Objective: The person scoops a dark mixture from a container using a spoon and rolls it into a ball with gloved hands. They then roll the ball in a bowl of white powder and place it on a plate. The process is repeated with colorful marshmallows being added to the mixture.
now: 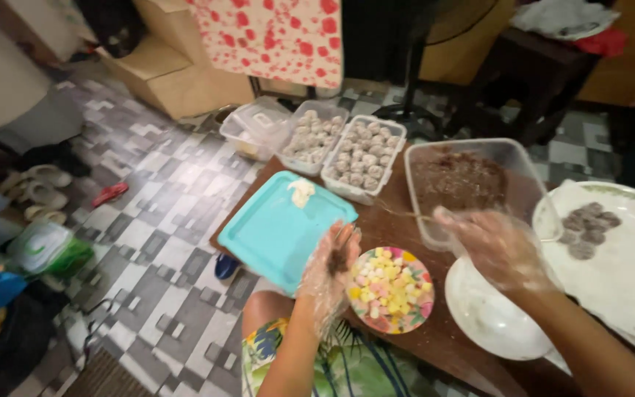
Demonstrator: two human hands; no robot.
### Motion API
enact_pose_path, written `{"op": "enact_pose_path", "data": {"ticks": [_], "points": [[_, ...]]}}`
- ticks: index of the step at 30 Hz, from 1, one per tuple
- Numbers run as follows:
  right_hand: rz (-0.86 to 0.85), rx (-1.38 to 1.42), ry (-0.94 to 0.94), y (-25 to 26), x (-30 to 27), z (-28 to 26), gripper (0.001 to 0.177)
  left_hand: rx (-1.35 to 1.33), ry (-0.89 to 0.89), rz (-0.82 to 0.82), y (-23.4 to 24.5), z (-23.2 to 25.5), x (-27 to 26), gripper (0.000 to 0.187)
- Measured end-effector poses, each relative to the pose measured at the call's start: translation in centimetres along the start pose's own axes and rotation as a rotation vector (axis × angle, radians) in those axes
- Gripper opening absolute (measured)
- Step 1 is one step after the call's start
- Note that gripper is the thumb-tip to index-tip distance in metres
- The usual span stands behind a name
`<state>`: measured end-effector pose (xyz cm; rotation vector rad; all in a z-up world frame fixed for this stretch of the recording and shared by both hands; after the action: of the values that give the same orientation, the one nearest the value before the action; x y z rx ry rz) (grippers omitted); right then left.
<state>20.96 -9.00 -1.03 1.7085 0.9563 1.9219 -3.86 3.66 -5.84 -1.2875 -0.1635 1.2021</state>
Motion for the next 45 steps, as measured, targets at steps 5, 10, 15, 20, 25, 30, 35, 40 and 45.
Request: {"op": "enact_pose_path", "data": {"ticks": [5, 10, 15, 20, 25, 30, 35, 40, 45], "points": [[-0.349, 0.145, -0.037, -2.2, 8.4, -5.2, 0.045, -0.141, 0.018, 0.005, -0.8, 2.4, -2.5, 0.043], [-0.321, 0.212, 0.039, -5.5, 12.5, -8.9, 0.045, -0.186, -0.066, -0.191, 2.6, 3.1, -1.1, 0.054], [-0.307, 0.269, 0.094, -7.6, 14.0, -11.1, 0.046, -0.101, -0.122, -0.069, 1.2, 3.4, -2.3, 0.047], [-0.308, 0.353, 0.180, -8.7, 12.3, -10.9, 0.048, -0.186, -0.110, -0.029, 1.9, 3.4, -1.7, 0.042], [-0.318, 0.412, 0.227, -9.4, 6.6, -13.1, 0.051, -0.266, 0.035, -0.045, 0.5, 4.5, -3.6, 0.036], [-0.252, 0.201, 0.397, -9.8, 5.8, -14.2, 0.054, -0.159, 0.005, -0.171, 1.2, 3.4, -3.0, 0.047], [-0.648, 0.427, 0.244, -6.6, 7.8, -15.0, 0.050, -0.163, 0.073, -0.188, 0.1, 3.2, -4.6, 0.048], [-0.248, 0.973, -0.001, -5.9, 7.9, -14.0, 0.046, -0.109, 0.093, -0.265, 0.0, 3.2, -4.1, 0.058], [-0.127, 0.465, 0.292, -8.1, 5.0, -15.3, 0.064, -0.191, 0.068, -0.398, 1.6, 0.4, -1.7, 0.056]]}}
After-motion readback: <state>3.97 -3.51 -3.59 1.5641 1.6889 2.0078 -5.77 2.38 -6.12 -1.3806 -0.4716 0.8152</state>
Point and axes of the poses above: each hand's wrist, its own x-axis towards the middle knuckle, its own y-axis out of the back of the hand, z = x × y, the point moved 1 cm from there along x, towards the middle knuckle, and after that the axes turned 5 degrees about z, right-handed, at the moved point
